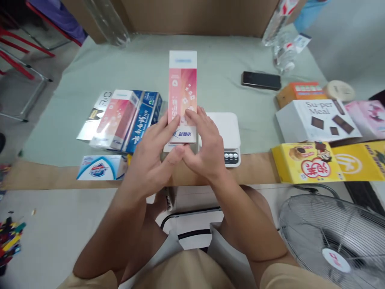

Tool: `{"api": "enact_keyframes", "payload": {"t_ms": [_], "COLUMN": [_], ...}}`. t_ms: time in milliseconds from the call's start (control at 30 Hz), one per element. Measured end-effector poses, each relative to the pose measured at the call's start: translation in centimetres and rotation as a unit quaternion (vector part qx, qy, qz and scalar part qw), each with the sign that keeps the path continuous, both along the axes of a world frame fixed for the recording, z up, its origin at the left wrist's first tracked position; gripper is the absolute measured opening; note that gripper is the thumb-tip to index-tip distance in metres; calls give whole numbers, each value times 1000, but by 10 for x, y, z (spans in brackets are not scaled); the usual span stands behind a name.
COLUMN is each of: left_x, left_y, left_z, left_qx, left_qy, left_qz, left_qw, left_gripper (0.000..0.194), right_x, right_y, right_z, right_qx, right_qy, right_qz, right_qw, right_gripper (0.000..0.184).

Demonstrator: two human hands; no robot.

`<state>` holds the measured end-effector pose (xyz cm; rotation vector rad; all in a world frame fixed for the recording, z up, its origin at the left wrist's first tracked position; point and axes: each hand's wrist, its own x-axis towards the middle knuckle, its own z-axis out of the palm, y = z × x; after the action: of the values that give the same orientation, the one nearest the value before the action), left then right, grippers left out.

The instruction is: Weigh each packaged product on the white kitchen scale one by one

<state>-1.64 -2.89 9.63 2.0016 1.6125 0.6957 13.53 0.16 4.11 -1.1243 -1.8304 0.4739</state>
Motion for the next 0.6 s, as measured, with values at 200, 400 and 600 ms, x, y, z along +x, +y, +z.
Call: {"api": "enact_keyframes", "payload": {"t_ms": [200, 400, 600], "left_x": [63, 101, 104], "left_y": [3, 12, 27], "left_z": [-17, -36, -45], "left_qx": [-58, -98, -60], "left_qy": [-3, -9, 3], "left_qz": [-64, -85, -22], "left_qw": [996, 991, 998], "left_gripper": [65, 69, 59], "right_x": [64, 111, 121], "right_y": [-20, -13, -10], "right_z": [-31, -35, -39], "right_qx": [-51, -101, -182], "right_qy": [-30, -63, -56], "right_qz": [-78, -68, -58], "right_qw": [995, 991, 980], "right_gripper": [60, 57, 72]}}
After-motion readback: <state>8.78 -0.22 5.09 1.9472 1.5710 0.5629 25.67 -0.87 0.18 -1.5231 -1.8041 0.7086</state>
